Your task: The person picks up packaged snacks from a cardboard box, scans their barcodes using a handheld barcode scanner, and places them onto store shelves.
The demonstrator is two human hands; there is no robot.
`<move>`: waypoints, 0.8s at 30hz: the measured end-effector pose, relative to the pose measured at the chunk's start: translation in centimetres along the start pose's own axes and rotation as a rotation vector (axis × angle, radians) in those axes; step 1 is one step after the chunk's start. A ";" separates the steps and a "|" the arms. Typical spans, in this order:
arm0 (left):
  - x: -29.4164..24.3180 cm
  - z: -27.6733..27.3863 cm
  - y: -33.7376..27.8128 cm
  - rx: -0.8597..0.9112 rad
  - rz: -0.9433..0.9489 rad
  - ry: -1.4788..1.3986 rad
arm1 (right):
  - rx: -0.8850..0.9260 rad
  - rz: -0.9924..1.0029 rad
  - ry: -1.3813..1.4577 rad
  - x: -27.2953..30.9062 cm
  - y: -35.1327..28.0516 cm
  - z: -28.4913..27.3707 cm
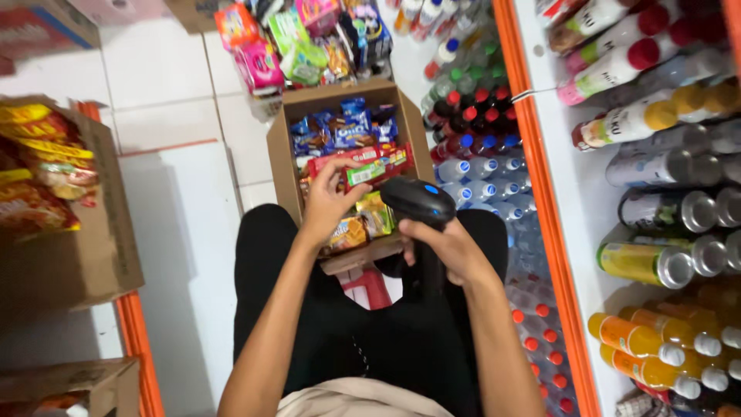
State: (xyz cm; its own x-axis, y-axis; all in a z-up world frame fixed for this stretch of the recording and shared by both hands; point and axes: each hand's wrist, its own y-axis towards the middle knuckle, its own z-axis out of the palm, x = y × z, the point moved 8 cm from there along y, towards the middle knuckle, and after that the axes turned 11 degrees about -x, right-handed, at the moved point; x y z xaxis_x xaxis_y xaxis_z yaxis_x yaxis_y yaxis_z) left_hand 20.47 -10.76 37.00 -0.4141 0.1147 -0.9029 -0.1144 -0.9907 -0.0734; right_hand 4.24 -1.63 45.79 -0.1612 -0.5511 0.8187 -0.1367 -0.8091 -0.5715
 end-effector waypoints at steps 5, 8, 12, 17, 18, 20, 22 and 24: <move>-5.3 3.6 -2.7 0.060 0.189 0.002 | -0.066 -0.279 0.026 3.1 -4.9 -1.8; -9.2 8.4 -3.4 0.094 0.080 -0.231 | -0.203 -0.353 0.173 4.6 -6.7 -4.7; -17.3 17.8 -2.8 0.268 0.149 -0.386 | -0.342 -0.414 0.385 6.5 -9.0 -8.8; -24.8 33.2 -0.9 0.497 0.504 -0.049 | -0.381 -0.581 0.605 9.8 -13.4 -13.6; -25.4 36.3 -0.4 0.497 0.574 0.051 | -0.389 -0.598 0.609 10.4 -14.1 -14.4; -25.2 42.7 0.4 0.586 0.544 0.012 | -0.450 -0.627 0.616 11.3 -15.3 -15.9; -24.9 47.3 0.9 0.604 0.799 0.188 | -0.458 -0.667 0.608 11.9 -16.0 -17.0; -23.2 51.2 1.3 0.612 1.036 0.371 | -0.473 -0.687 0.604 11.8 -16.2 -17.8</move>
State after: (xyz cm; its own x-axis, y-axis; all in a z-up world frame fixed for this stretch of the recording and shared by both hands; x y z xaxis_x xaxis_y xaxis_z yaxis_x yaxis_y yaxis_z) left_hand -16.34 -11.01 79.58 -0.2932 -0.8202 -0.4912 -0.3286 -0.3961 0.8574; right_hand -12.87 8.62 63.72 -0.3500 0.3006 0.8872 -0.7345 -0.6759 -0.0608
